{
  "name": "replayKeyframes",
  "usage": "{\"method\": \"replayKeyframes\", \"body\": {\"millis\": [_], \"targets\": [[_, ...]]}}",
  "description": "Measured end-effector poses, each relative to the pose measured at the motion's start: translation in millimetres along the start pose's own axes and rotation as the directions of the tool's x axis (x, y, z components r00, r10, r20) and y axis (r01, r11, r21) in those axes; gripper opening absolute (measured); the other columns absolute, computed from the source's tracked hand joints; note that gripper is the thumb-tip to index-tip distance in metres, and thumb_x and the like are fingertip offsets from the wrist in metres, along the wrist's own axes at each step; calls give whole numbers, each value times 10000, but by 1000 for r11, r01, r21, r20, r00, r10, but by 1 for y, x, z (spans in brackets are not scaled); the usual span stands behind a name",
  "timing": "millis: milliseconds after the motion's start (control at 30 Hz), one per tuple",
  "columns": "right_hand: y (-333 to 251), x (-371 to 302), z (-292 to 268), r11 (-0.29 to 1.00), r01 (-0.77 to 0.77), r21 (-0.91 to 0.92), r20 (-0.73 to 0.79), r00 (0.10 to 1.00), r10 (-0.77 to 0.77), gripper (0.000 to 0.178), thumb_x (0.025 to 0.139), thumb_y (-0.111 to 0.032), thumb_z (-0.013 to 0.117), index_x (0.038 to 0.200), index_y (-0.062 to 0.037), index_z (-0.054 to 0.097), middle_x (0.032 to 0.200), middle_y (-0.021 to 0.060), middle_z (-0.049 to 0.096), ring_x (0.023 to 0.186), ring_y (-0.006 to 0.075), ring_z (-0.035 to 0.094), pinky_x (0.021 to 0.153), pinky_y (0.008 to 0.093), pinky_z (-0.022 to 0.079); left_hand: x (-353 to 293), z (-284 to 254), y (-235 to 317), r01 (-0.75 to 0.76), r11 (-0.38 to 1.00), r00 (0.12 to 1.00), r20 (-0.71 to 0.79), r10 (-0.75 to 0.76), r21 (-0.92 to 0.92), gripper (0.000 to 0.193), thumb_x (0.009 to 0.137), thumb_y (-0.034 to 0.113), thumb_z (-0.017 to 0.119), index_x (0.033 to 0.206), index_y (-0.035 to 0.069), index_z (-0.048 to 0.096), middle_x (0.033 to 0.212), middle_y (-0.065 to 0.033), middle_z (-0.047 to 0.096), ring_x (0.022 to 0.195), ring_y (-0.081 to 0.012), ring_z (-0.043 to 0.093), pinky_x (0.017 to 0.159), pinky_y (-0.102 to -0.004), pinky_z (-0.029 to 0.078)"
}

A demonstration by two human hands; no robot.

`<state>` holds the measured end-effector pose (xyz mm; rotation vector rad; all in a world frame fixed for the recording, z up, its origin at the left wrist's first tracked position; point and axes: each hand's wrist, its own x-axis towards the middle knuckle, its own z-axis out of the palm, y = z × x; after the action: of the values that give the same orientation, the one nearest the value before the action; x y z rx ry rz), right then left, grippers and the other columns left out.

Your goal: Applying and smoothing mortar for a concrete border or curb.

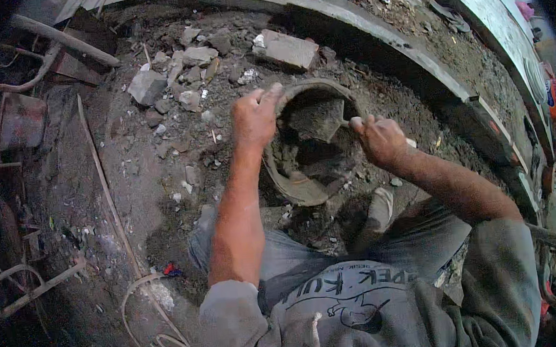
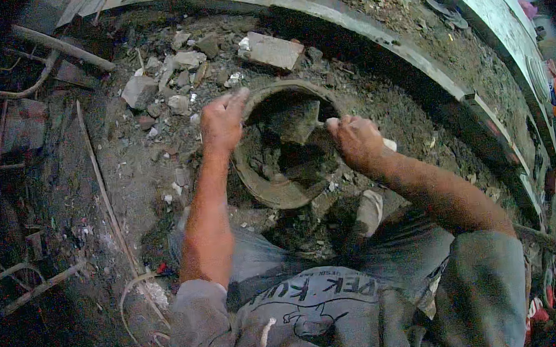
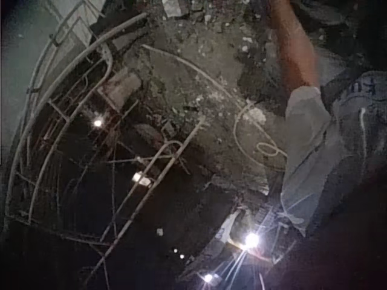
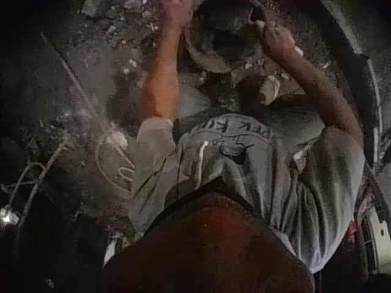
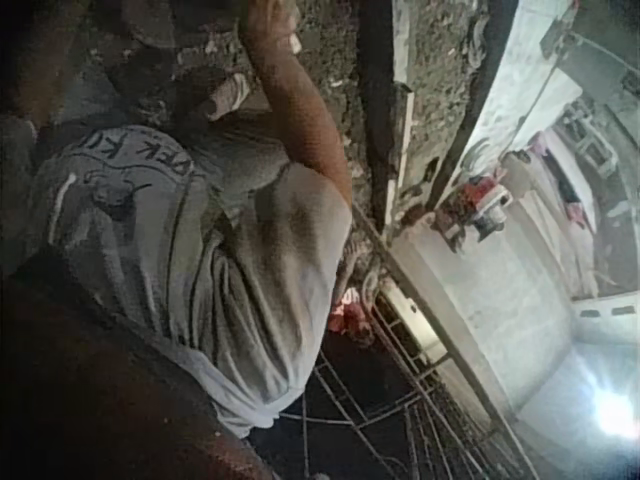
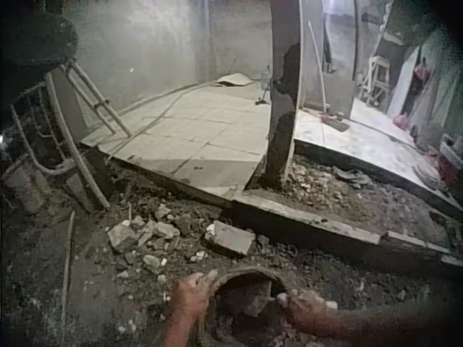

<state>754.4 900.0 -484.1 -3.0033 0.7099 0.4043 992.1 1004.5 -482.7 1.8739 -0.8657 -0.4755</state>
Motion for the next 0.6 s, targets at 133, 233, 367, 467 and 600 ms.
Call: {"method": "replayKeyframes", "body": {"millis": [133, 233, 367, 467, 600], "targets": [[15, -2, 16, 963, -37, -268, 44, 998, 50, 239, 791, -168, 502, 1011, -82, 463, 888, 117, 528, 855, 248, 552, 598, 332, 475, 0, -4, 7, 128, 984, 990, 49, -135, 122, 425, 808, 398, 570, 773, -23, 615, 626, -134, 573, 575, -175, 498, 599, -343, 427], [13, 5, 49, 963, 8, -271, 479, 868, 128, 202, 790, -187, 521, 938, -72, 596, 907, 128, 595, 799, 260, 606, 568, 344, 490, 1, -2, 1, 87, 994, 996, -39, -85, 58, 431, 813, 403, 566, 769, -23, 614, 611, -130, 564, 563, -168, 475, 586, -341, 422], [-3, 1, 69, 991, -81, 103, 253, 966, 52, 133, 765, -147, 530, 776, -59, 628, 728, 130, 622, 714, 291, 626, 609, 389, 509, -2, 5, 14, 136, 991, 990, 26, -136, -2, 423, 816, 391, 569, 744, -24, 609, 581, -111, 544, 551, -154, 448, 571, -332, 415], [-14, 5, 80, 986, 19, 164, 285, 956, -66, 129, 746, -139, 535, 724, -47, 622, 708, 142, 617, 697, 304, 622, 603, 401, 507, -4, 10, 22, 98, 994, 995, 19, -99, 57, 412, 819, 378, 572, 710, -18, 603, 551, -77, 521, 535, -131, 424, 547, -321, 402], [-45, 14, 83, 925, -90, 369, 367, 928, -57, 205, 698, -196, 580, 775, -6, 585, 714, 190, 605, 714, 355, 609, 632, 429, 499, -5, 4, 19, 57, 998, 998, 14, -58, 19, 319, 836, 341, 533, 848, 62, 685, 586, -153, 562, 514, -210, 493, 562, -338, 418]]}}
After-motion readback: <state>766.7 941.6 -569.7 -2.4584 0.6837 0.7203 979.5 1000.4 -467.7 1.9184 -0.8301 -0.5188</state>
